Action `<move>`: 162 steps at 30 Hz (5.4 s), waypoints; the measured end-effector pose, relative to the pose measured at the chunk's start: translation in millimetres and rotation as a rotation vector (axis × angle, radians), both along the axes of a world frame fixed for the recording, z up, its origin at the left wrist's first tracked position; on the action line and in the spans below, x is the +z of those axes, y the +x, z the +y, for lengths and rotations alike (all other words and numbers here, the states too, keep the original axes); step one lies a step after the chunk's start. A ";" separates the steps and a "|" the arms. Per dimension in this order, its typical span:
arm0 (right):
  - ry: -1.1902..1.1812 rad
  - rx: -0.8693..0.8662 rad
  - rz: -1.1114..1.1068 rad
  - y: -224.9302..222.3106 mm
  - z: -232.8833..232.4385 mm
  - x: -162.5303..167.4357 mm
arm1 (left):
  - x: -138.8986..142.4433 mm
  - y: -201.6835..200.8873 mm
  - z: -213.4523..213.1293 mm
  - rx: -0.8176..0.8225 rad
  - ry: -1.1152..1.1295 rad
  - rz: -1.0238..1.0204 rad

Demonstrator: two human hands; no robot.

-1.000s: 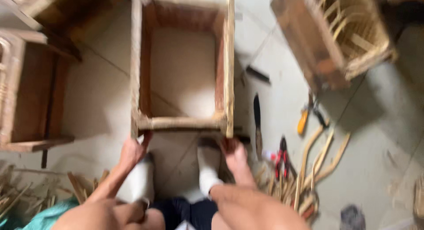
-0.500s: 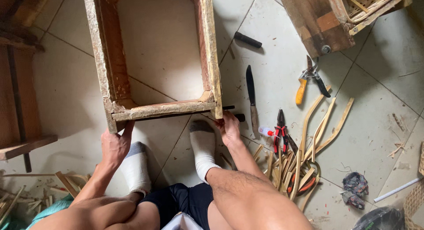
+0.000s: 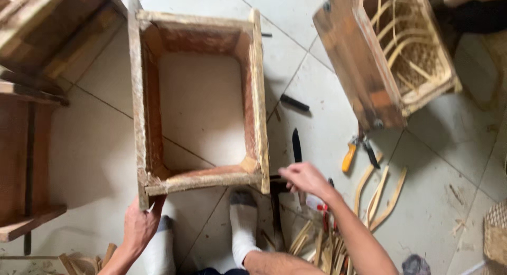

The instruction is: The person kneels on the floor working a woven bamboo basket inside a wooden mold frame. They loosen and pull curved bamboo ribs from the basket rim, tap the mold pegs with a hammer, trim edges with a knife, and lift the finished woven basket out of the wooden form.

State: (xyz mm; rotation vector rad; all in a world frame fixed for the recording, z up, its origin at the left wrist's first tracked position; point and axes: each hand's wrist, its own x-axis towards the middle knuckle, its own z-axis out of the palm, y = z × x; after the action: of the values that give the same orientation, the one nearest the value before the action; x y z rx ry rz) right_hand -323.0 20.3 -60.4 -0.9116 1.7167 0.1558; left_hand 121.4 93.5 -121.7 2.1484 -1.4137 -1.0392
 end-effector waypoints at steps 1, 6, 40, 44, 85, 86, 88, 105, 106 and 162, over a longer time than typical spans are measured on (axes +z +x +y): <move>-0.222 0.112 0.121 -2.8 -20.8 2.7 | 1.6 1.9 -2.1 -0.009 0.024 0.007; -1.021 0.443 0.517 -5.7 -113.1 -27.8 | -5.6 9.0 -10.8 -0.019 0.126 -0.004; -0.532 0.643 -0.009 -34.4 30.7 -41.8 | -19.3 8.0 0.9 -0.151 0.057 0.143; -0.217 0.446 -0.426 -33.9 7.3 -72.9 | -26.5 9.4 1.1 -0.159 0.102 0.046; -0.695 0.782 0.188 10.8 31.7 -114.9 | -25.8 18.1 -19.3 -0.060 0.072 0.110; -0.421 0.764 0.130 6.8 24.7 -118.8 | -24.6 17.6 -21.2 -0.060 0.120 0.105; -0.731 0.861 -0.072 -0.6 15.0 -122.7 | -26.1 17.6 -22.3 -0.091 0.009 0.117; -0.772 0.385 -0.070 -67.5 -103.7 -15.9 | 7.2 88.4 -114.6 -0.629 0.889 -0.035; -0.944 0.364 -0.064 -67.0 -128.3 -20.8 | 18.7 96.1 -134.0 -0.706 0.984 -0.114; -0.569 0.490 0.380 -1.6 -396.3 -70.3 | 42.0 -65.4 -492.7 0.163 0.143 0.510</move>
State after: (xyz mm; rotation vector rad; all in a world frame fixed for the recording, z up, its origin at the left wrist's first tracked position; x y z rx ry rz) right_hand -324.6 -375.9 -130.8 -1.8176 1.8866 0.1741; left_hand 56.0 -399.2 -79.6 1.8599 -0.9359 -1.5208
